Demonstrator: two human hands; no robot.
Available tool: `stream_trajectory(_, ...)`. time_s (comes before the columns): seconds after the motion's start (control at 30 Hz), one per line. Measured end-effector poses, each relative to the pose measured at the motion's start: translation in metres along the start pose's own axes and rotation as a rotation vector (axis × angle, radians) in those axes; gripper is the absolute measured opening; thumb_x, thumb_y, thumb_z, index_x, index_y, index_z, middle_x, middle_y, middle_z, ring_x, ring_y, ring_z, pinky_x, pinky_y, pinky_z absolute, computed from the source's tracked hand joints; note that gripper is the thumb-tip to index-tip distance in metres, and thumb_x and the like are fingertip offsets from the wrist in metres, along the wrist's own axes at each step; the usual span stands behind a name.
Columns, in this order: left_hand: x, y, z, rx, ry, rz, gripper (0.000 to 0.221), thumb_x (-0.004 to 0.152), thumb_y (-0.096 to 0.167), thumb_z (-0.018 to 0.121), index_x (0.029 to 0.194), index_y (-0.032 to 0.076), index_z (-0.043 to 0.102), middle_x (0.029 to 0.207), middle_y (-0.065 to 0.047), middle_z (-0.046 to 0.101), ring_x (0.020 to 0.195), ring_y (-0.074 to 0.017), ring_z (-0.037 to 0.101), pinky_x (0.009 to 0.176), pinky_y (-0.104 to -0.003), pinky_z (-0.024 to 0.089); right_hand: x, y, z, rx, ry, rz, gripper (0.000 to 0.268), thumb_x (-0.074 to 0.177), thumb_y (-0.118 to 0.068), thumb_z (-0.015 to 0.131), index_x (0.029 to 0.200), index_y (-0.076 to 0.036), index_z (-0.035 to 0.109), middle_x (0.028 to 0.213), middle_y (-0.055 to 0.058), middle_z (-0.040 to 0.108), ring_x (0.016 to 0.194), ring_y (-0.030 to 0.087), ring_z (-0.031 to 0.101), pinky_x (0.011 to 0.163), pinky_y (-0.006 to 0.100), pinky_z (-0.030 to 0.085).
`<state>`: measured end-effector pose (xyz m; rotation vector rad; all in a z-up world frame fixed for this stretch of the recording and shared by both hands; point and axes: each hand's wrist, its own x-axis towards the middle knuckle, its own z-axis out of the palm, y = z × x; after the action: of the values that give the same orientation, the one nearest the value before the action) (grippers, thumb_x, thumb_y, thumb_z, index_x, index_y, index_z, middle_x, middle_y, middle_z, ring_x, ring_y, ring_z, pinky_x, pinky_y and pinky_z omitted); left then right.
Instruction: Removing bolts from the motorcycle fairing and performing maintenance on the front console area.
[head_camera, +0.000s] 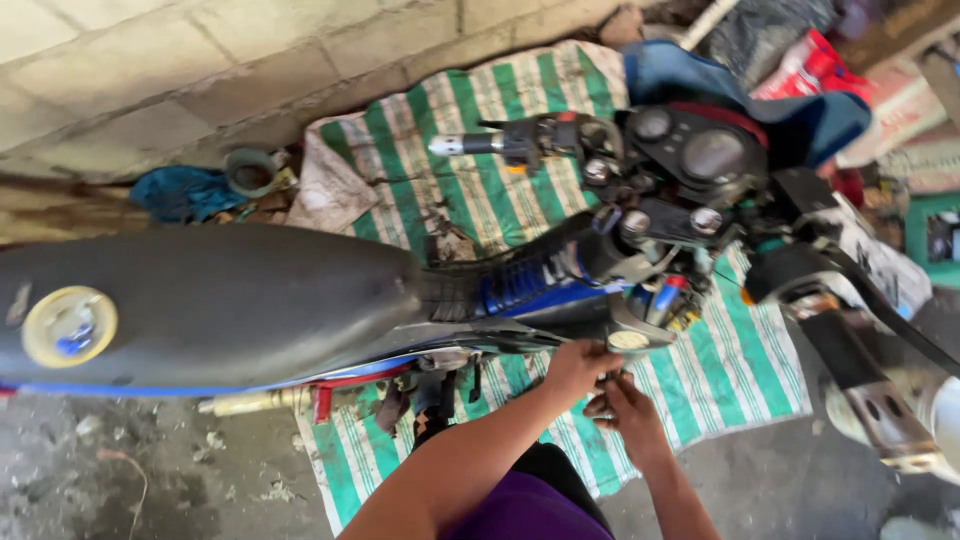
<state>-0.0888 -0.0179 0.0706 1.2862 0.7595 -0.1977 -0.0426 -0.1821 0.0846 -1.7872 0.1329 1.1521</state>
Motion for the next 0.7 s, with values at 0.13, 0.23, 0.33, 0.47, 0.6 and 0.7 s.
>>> stream_trajectory(0.13,-0.065,-0.016,-0.072,-0.042,0.092,0.068,0.031,0.094,0.042,0.084,0.100,0.011,0.078,0.089,-0.006,0.078,0.082,-0.0201,0.075,0.070,-0.040,0.054,-0.008,0.007,0.068,-0.116,-0.147,-0.094,0.035,0.113,-0.027,0.057,0.108,0.002,0.078,0.081,0.014,0.071,0.090,0.028,0.077,0.094,0.049,0.064)
stream_trajectory(0.23,-0.099,-0.037,-0.144,0.093,0.192,0.144,0.033,0.094,0.047,0.077,0.105,0.017,0.085,0.096,-0.002,0.083,0.089,-0.0188,0.078,0.077,-0.037,0.053,-0.017,-0.011,0.130,-0.124,-0.285,-0.016,0.042,0.113,-0.025,0.055,0.131,0.006,0.077,0.097,0.029,0.086,0.093,0.040,0.084,0.091,0.051,0.065)
stream_trajectory(0.33,-0.136,-0.058,-0.226,0.213,0.280,0.145,0.057,0.101,0.059,0.066,0.134,0.014,0.080,0.133,-0.006,0.081,0.120,-0.0289,0.076,0.097,-0.046,0.058,-0.019,-0.026,0.180,-0.258,-0.424,-0.102,0.035,0.111,-0.021,0.060,0.124,0.005,0.081,0.095,0.023,0.086,0.088,0.033,0.081,0.083,0.043,0.060)
stream_trajectory(0.47,-0.179,-0.115,-0.358,0.328,0.796,0.161,0.030,0.099,0.040,0.079,0.120,0.020,0.086,0.110,-0.003,0.087,0.100,-0.0237,0.080,0.089,-0.041,0.059,-0.006,-0.040,0.233,-0.243,-0.444,-0.093,0.024,0.106,-0.009,0.069,0.119,0.009,0.079,0.095,0.028,0.084,0.083,0.039,0.080,0.079,0.052,0.068)
stream_trajectory(0.6,-0.246,-0.165,-0.496,0.678,1.338,0.205,0.020,0.099,0.030,0.077,0.115,0.021,0.087,0.106,-0.008,0.082,0.099,-0.0364,0.071,0.088,-0.051,0.056,0.012,-0.028,0.272,-0.184,-0.390,-0.052,0.019,0.114,-0.005,0.061,0.122,0.009,0.070,0.097,0.031,0.078,0.076,0.044,0.070,0.069,0.056,0.054)
stream_trajectory(0.7,-0.281,-0.184,-0.577,0.790,1.477,0.225,0.018,0.096,0.016,0.078,0.111,0.020,0.086,0.109,-0.004,0.081,0.096,-0.0359,0.065,0.092,-0.047,0.051,-0.019,-0.038,0.309,-0.264,-0.333,-0.049,0.023,0.117,-0.011,0.060,0.116,0.010,0.070,0.096,0.030,0.076,0.074,0.037,0.062,0.070,0.052,0.052)
